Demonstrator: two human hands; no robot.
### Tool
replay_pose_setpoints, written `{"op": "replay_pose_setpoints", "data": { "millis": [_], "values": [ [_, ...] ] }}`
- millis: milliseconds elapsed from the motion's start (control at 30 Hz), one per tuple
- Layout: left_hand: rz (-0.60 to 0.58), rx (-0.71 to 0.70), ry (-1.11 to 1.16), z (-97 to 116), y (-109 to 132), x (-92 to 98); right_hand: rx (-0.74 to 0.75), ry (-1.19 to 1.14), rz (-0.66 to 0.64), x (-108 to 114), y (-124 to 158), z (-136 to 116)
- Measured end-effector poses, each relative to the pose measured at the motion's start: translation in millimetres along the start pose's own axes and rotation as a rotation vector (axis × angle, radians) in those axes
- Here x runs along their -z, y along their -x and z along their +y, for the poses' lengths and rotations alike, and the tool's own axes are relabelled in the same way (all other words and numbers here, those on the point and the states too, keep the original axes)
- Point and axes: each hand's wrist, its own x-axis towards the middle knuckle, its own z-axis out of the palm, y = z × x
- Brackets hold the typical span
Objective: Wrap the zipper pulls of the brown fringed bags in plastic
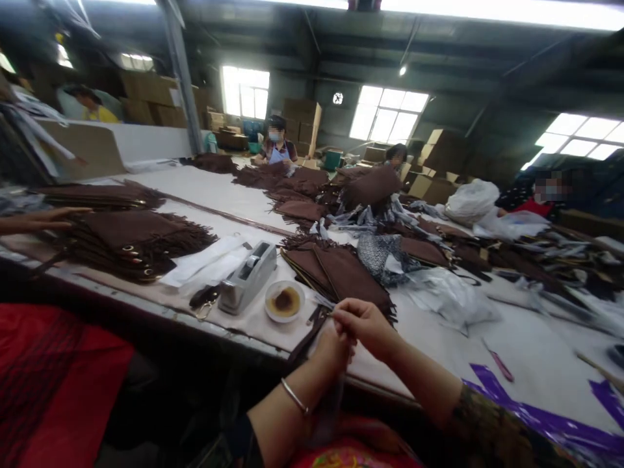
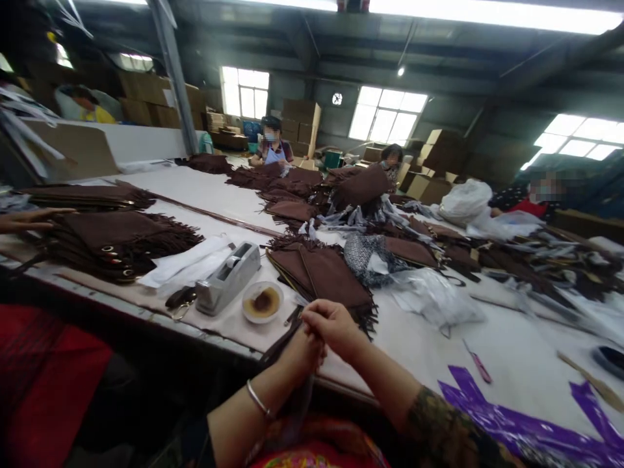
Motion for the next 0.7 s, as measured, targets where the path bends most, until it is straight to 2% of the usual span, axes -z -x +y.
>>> {"op": "replay_pose_setpoints", "data": {
  "millis": [100, 200, 400, 533, 700],
  "values": [
    [0.028, -0.032, -0.191, -4.4, 2.0, -4.8, -0.078, 0.108, -0.006, 55.5, 13.2, 19.2],
    [0.066, -0.132, -0.392, -0.4, 4.8, -3.4, -0.162, 0.137, -0.070, 80.8, 17.8, 39.1],
    [0.207, -0.396, -0.810, 1.2, 8.7, -7.4, -0.234, 0.122, -0.168, 82.0, 2.5, 53.3],
    [0.258, -0.424, -1.022, -5.7, 11.2, -11.8, -0.325, 0.228, -0.170, 83.0, -11.7, 55.9],
    [0.250, -0.425, -1.093, -13.1, 11.8, -11.6, -0.382, 0.290, -0.180, 89.3, -21.0, 61.3]
  ]
}}
